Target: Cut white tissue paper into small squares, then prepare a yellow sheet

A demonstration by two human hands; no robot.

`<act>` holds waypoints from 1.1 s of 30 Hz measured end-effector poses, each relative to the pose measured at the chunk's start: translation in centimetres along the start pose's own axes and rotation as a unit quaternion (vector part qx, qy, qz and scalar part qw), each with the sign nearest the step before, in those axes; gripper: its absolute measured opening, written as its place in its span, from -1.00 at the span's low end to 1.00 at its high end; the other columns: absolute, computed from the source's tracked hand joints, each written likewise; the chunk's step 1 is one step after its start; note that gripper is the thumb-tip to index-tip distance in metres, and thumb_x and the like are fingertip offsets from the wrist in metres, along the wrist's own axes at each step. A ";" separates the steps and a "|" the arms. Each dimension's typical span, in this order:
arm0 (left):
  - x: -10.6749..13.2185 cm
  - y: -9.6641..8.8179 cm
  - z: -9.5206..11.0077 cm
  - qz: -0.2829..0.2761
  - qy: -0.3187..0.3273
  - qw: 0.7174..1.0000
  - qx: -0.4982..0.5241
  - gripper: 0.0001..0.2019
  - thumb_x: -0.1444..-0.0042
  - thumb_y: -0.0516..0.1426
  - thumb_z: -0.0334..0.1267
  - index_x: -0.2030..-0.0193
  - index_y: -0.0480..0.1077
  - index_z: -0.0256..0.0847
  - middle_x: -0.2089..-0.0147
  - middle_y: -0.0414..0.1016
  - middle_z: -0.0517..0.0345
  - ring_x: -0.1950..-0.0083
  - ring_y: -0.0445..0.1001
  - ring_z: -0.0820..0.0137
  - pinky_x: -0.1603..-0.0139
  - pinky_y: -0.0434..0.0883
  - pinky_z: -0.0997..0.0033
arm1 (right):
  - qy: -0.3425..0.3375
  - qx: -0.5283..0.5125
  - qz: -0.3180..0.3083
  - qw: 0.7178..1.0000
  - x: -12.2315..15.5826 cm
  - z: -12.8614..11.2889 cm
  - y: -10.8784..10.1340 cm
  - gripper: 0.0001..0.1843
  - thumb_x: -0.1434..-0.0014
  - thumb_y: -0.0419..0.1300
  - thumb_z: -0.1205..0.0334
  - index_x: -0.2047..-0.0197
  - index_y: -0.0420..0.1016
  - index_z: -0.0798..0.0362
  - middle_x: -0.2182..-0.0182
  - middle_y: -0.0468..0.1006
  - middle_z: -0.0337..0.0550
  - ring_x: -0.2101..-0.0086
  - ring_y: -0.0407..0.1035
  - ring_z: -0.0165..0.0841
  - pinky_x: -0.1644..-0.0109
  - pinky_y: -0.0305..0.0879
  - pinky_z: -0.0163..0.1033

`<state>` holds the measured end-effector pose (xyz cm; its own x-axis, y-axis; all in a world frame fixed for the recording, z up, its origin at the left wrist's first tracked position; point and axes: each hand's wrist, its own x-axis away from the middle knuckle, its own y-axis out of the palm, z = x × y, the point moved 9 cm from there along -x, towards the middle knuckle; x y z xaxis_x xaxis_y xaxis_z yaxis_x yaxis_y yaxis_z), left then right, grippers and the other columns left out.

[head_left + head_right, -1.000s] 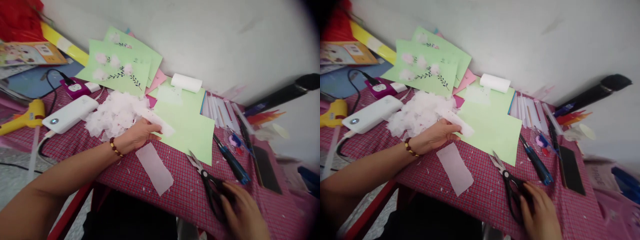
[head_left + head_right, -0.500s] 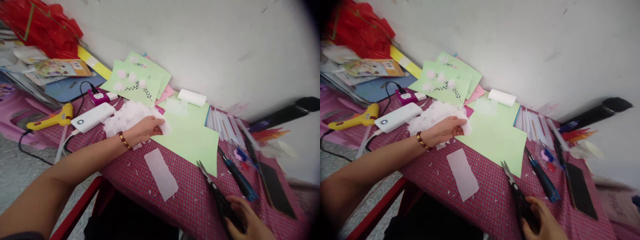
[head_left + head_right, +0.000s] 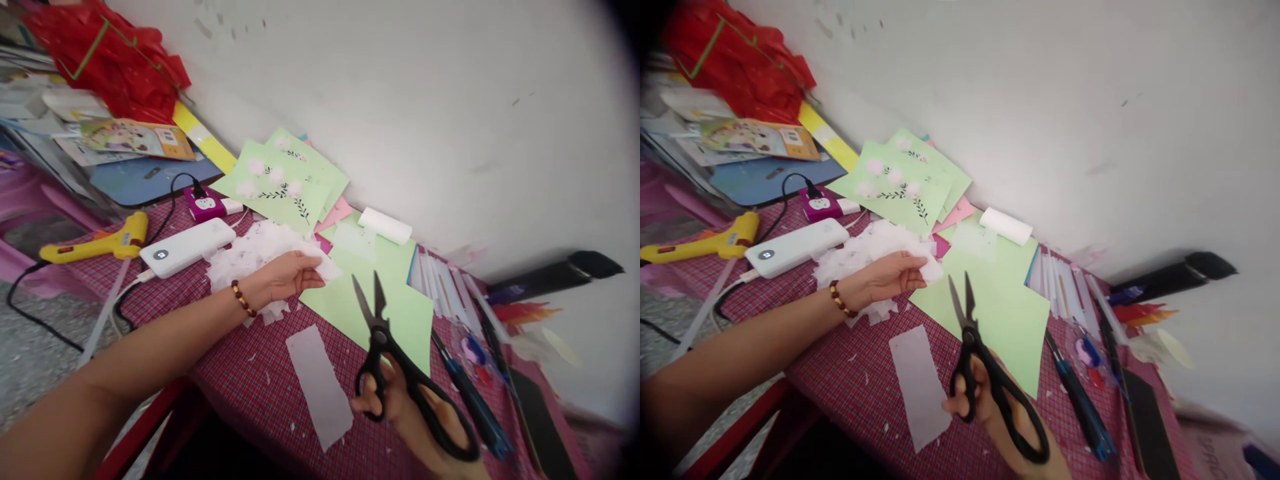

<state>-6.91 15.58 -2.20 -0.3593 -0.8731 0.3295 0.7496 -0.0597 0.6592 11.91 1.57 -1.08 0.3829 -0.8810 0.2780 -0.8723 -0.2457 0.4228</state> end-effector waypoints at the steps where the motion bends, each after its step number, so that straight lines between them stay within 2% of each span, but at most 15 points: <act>1: -0.1 0.0 0.0 -0.009 -0.004 1.000 0.006 -0.84 -0.21 0.11 -0.51 0.40 0.41 -0.38 0.51 0.53 0.06 0.51 0.53 0.46 0.35 0.55 0.44 | 0.005 -0.025 -0.026 0.999 -0.8 0.1 1.0 -0.54 -0.03 0.27 -0.24 0.14 0.57 -0.10 0.38 0.50 -0.14 0.45 0.37 -0.30 0.25 0.45 -0.04; 4: -0.3 -0.2 -0.2 -0.018 -0.015 1.000 0.020 -0.82 -0.22 0.09 -0.50 0.40 0.43 -0.38 0.51 0.54 0.05 0.51 0.53 0.47 0.36 0.54 0.47 | 0.006 -0.062 -0.063 0.996 -1.9 0.6 1.8 -0.51 -0.04 0.28 -0.23 0.07 0.52 -0.09 0.36 0.46 -0.17 0.48 0.31 -0.37 0.29 0.41 -0.11; 7: -0.5 -0.4 -0.2 -0.016 -0.024 0.999 0.020 -0.84 -0.21 0.10 -0.49 0.38 0.45 -0.39 0.50 0.55 0.04 0.51 0.53 0.48 0.36 0.53 0.50 | -0.004 -0.056 -0.064 0.996 -1.9 1.0 1.0 -0.52 -0.10 0.23 -0.21 0.04 0.52 -0.07 0.36 0.44 -0.16 0.46 0.30 -0.35 0.28 0.39 -0.11; 14: -0.3 -0.7 0.1 0.002 -0.015 1.000 0.001 -0.85 -0.19 0.13 -0.49 0.40 0.46 -0.40 0.50 0.55 0.04 0.51 0.52 0.48 0.34 0.53 0.47 | 0.022 -0.045 -0.052 0.997 -1.8 2.1 -0.3 -0.56 -0.10 0.21 -0.25 0.17 0.54 -0.08 0.37 0.44 -0.16 0.48 0.29 -0.35 0.27 0.38 -0.08; 20: -0.1 -0.5 0.2 -0.003 -0.006 0.999 -0.032 -0.87 -0.19 0.14 -0.46 0.37 0.47 -0.43 0.47 0.55 0.01 0.50 0.53 0.47 0.35 0.52 0.48 | 0.023 -0.051 -0.055 0.997 -2.1 2.4 -0.4 -0.50 -0.12 0.21 -0.23 0.03 0.49 -0.06 0.33 0.42 -0.16 0.46 0.30 -0.35 0.27 0.40 -0.06; 25: 0.5 0.7 0.5 -0.057 0.022 0.995 -0.081 -0.97 -0.04 0.25 -0.45 0.35 0.51 -0.38 0.38 0.58 0.01 0.41 0.54 0.48 0.27 0.50 0.48 | 0.011 -0.049 -0.050 0.997 -2.0 2.4 -0.4 -0.49 -0.10 0.23 -0.21 0.01 0.49 -0.04 0.30 0.43 -0.12 0.45 0.29 -0.34 0.28 0.39 -0.08; 28: 1.0 1.6 0.6 -0.089 0.049 0.988 -0.113 -0.87 0.07 0.30 -0.46 0.31 0.53 -0.31 0.36 0.57 0.10 0.41 0.51 0.51 0.29 0.46 0.50 | 0.018 -0.062 -0.074 0.995 -2.1 2.6 0.2 -0.49 -0.10 0.23 -0.21 0.02 0.50 -0.04 0.31 0.46 -0.13 0.45 0.31 -0.34 0.25 0.39 -0.08; 33: 1.2 1.9 0.5 -0.087 0.077 0.978 -0.175 -0.87 0.06 0.27 -0.44 0.31 0.54 -0.26 0.39 0.57 0.11 0.42 0.48 0.51 0.30 0.43 0.50 | 0.020 -0.076 -0.083 0.993 -2.1 3.0 0.4 -0.51 -0.09 0.25 -0.21 0.05 0.51 -0.04 0.31 0.47 -0.12 0.45 0.33 -0.33 0.27 0.40 -0.08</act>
<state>-6.19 14.70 -0.24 -0.4301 -0.8962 0.1087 0.8386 -0.3520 0.4159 9.84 2.15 -4.08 0.5320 -0.8157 0.2273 -0.7417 -0.3194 0.5898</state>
